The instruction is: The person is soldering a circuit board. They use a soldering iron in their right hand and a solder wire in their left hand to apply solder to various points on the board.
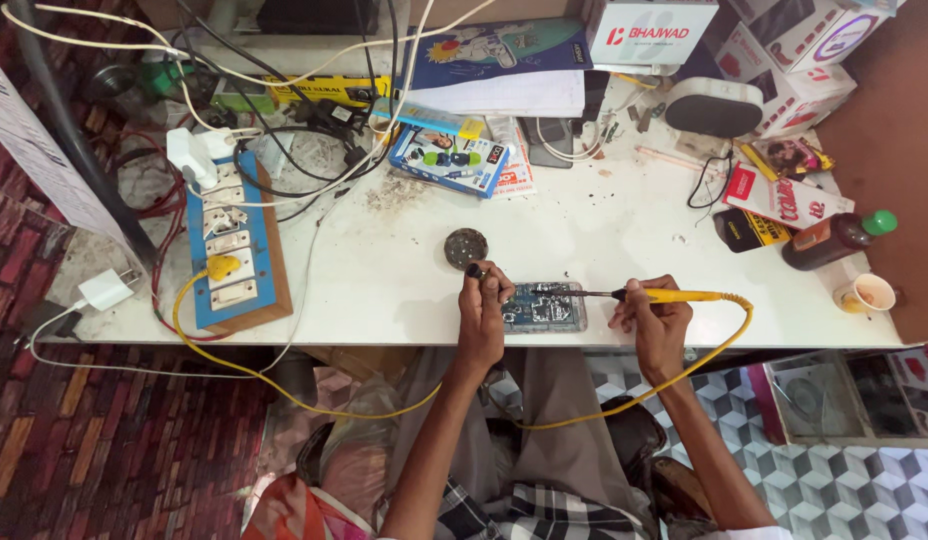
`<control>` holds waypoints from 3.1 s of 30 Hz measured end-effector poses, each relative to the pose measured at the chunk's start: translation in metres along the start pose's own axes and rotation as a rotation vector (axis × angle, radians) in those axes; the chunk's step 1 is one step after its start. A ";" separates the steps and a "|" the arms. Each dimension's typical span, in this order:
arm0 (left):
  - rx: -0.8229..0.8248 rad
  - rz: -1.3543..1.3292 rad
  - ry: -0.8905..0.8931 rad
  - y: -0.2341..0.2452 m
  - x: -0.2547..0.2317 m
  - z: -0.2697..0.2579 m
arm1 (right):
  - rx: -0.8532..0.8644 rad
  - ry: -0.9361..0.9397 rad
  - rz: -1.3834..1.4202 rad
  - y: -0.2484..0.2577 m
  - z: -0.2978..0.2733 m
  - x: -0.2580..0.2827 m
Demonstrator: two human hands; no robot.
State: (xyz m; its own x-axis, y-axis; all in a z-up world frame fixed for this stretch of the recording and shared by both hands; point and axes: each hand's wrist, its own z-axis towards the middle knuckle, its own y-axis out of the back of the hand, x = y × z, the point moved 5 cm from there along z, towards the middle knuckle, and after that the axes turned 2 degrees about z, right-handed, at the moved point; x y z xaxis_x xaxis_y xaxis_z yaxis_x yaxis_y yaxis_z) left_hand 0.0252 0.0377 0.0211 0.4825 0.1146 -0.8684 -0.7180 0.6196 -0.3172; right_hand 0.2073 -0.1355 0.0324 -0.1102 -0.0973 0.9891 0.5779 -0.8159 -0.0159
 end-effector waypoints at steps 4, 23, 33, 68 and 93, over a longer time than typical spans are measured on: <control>0.002 0.016 0.013 0.000 0.000 -0.001 | 0.018 0.020 0.025 -0.001 -0.001 0.001; -0.011 0.032 0.008 0.002 0.002 -0.001 | 0.023 0.008 0.027 0.004 -0.001 -0.006; -0.007 0.051 -0.001 0.002 0.000 0.001 | 0.007 0.015 0.035 0.003 0.002 -0.010; 0.007 0.056 -0.039 -0.001 -0.009 0.001 | -0.095 0.083 0.050 0.003 -0.005 -0.001; -0.011 0.031 0.004 0.000 -0.002 -0.001 | -0.021 0.007 0.064 0.005 0.000 -0.010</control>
State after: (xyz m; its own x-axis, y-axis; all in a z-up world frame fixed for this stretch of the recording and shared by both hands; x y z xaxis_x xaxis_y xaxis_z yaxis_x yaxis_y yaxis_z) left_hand 0.0238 0.0365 0.0225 0.4581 0.1309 -0.8792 -0.7379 0.6075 -0.2941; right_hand 0.2115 -0.1389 0.0224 -0.0794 -0.1534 0.9850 0.5666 -0.8199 -0.0820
